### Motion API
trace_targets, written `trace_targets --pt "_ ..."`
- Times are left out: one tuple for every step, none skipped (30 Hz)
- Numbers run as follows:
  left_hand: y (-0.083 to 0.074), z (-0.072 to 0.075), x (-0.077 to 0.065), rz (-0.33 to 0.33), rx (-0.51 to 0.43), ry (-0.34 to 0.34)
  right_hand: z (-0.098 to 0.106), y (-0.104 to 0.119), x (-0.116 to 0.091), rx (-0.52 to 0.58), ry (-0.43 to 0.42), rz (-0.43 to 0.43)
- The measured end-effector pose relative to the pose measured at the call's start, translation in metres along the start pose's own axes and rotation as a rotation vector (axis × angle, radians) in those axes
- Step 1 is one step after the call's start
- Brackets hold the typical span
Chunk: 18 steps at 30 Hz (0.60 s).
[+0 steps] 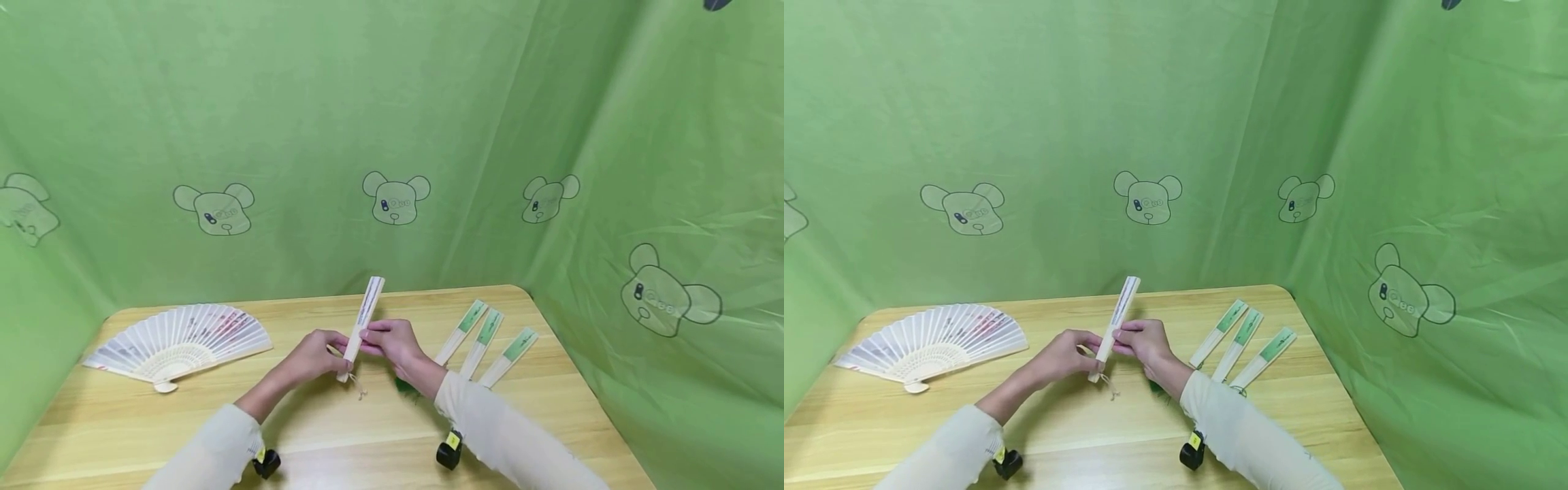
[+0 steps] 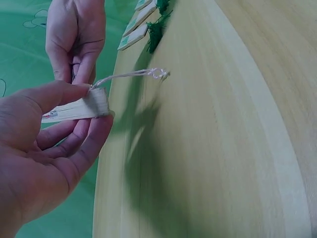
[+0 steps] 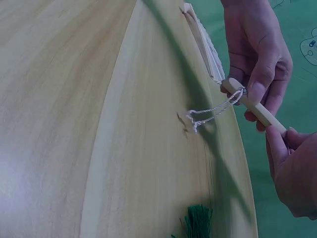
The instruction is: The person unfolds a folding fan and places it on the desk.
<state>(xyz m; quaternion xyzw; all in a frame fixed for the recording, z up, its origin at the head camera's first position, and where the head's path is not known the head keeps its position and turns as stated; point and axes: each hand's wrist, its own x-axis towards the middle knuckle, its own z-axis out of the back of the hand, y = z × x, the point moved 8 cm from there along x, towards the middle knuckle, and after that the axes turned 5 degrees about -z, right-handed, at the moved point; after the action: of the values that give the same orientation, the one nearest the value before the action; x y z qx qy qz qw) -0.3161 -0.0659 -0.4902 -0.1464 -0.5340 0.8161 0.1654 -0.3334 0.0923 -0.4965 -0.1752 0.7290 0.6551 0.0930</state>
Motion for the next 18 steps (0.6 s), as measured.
trace_targets --pt "0.0 0.0 0.0 -0.005 -0.02 0.012 -0.001 0.0 0.0 0.001 0.003 0.003" --pt "-0.001 0.001 0.0 -0.01 -0.039 0.021 -0.001 0.0 0.0 0.002 0.004 0.006" --pt "-0.001 0.001 0.0 -0.018 -0.06 0.028 -0.001 0.0 0.0 0.002 0.005 0.008" --pt "-0.002 0.002 0.0 -0.023 -0.084 0.033 -0.002 0.001 0.0 0.003 0.007 0.011" --pt "-0.002 0.003 0.0 -0.026 -0.111 0.034 -0.002 0.001 0.0 0.004 0.01 0.014" --pt "-0.002 0.004 0.0 -0.031 -0.133 0.03 -0.003 0.002 -0.001 0.006 0.013 0.014" --pt "-0.002 0.005 0.0 -0.034 -0.153 0.021 -0.004 0.002 -0.001 0.007 0.018 0.014" --pt "-0.001 0.007 0.001 -0.03 -0.176 0.004 -0.005 0.003 -0.002 0.007 0.023 0.015" --pt "0.001 0.009 0.001 -0.024 -0.199 -0.011 -0.006 0.004 -0.002 0.007 0.028 0.018" --pt "0.002 0.01 0.001 -0.016 -0.217 -0.027 -0.007 0.005 -0.003 0.007 0.033 0.02" --pt "0.004 0.011 0.001 -0.009 -0.234 -0.041 -0.007 0.005 -0.003 0.008 0.037 0.021" --pt "0.005 0.012 0.001 -0.003 -0.25 -0.053 -0.008 0.006 -0.004 0.009 0.04 0.022" --pt "0.007 0.012 0.001 0.005 -0.265 -0.061 -0.009 0.006 -0.004 0.009 0.044 0.024" --pt "0.008 0.013 0.001 0.015 -0.275 -0.068 -0.009 0.007 -0.005 0.009 0.048 0.027" --pt "0.008 0.013 0.001 0.021 -0.282 -0.071 -0.01 0.007 -0.005 0.01 0.051 0.027" --pt "0.009 0.014 0.001 0.024 -0.286 -0.072 -0.01 0.006 -0.005 0.01 0.053 0.025" --pt "0.009 0.014 0.0 0.026 -0.291 -0.072 -0.01 0.006 -0.005 0.008 0.056 0.024" --pt "0.009 0.014 0.0 0.025 -0.292 -0.071 -0.01 0.006 -0.005 0.006 0.059 0.023"
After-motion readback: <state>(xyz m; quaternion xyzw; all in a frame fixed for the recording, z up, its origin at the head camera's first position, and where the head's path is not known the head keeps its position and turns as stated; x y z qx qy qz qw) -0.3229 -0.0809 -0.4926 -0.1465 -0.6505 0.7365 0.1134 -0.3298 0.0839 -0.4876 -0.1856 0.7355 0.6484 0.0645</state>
